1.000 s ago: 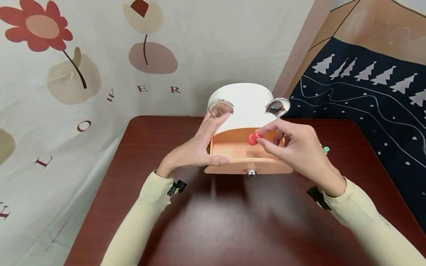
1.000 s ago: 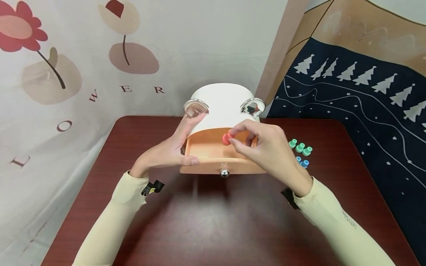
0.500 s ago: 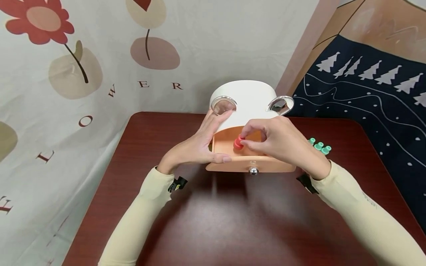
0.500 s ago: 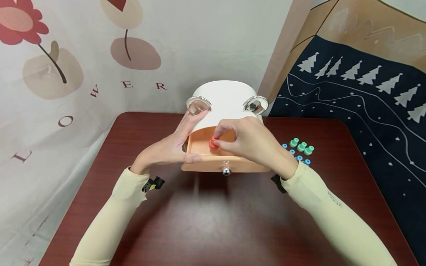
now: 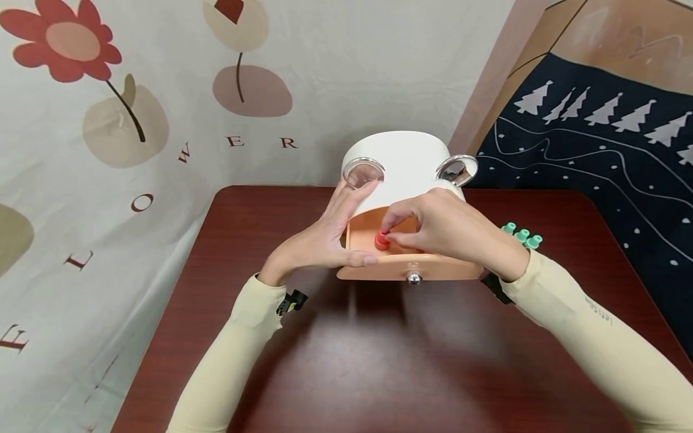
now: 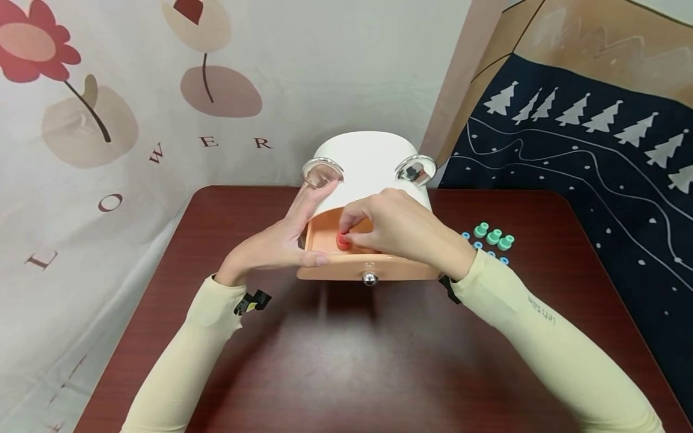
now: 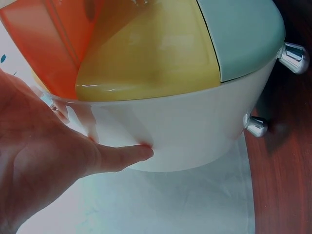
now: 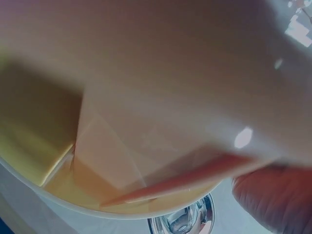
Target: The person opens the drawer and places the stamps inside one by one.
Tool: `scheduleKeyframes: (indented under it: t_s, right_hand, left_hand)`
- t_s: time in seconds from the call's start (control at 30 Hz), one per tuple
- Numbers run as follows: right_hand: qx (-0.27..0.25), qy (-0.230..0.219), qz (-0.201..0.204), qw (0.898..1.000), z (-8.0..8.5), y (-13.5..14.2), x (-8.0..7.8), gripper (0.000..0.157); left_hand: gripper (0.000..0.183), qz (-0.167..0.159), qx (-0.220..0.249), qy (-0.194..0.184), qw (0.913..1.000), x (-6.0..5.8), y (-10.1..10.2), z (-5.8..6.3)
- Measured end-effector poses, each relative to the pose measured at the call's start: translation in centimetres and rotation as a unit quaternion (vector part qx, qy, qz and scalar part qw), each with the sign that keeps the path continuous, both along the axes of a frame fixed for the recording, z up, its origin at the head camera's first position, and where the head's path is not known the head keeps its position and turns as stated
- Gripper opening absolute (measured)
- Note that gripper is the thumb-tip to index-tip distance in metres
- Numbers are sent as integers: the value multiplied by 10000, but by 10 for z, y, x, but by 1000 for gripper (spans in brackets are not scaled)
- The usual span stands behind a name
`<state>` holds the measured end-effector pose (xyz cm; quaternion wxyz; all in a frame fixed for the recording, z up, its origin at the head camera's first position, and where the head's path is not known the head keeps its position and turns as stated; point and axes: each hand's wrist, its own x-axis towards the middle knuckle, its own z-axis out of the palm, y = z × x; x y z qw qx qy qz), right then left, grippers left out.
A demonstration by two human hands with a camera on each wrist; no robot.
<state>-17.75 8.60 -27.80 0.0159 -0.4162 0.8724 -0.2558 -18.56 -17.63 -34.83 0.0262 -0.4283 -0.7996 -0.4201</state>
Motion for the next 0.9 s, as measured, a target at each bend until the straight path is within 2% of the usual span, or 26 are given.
scheduleKeyframes:
  t_s: [0.17,0.37,0.47,0.7,0.8,0.9]
  right_hand:
    - [-385,107,-101,9992,2,12,3,11]
    - [-1044,566,-629,9909,0,39,14,11]
    - [-1421,709,-1032,9819,-5,52,20,13]
    - [-2261,952,-1848,9517,-20,81,33,16]
    - [-2423,998,-2163,9405,-30,96,35,17]
    - [-2432,926,-2461,9337,-43,109,37,16]
  left_hand:
    - [113,-1,-36,-67,10000,-2,2,0]
    - [113,-51,-34,74,10000,-3,5,-2]
    - [114,-38,-49,62,10000,-2,5,-2]
    - [113,-76,-21,-11,10000,0,1,-1]
    - [112,-204,135,124,9996,-2,3,-2]
    - [111,-248,236,293,9990,-3,3,-2]
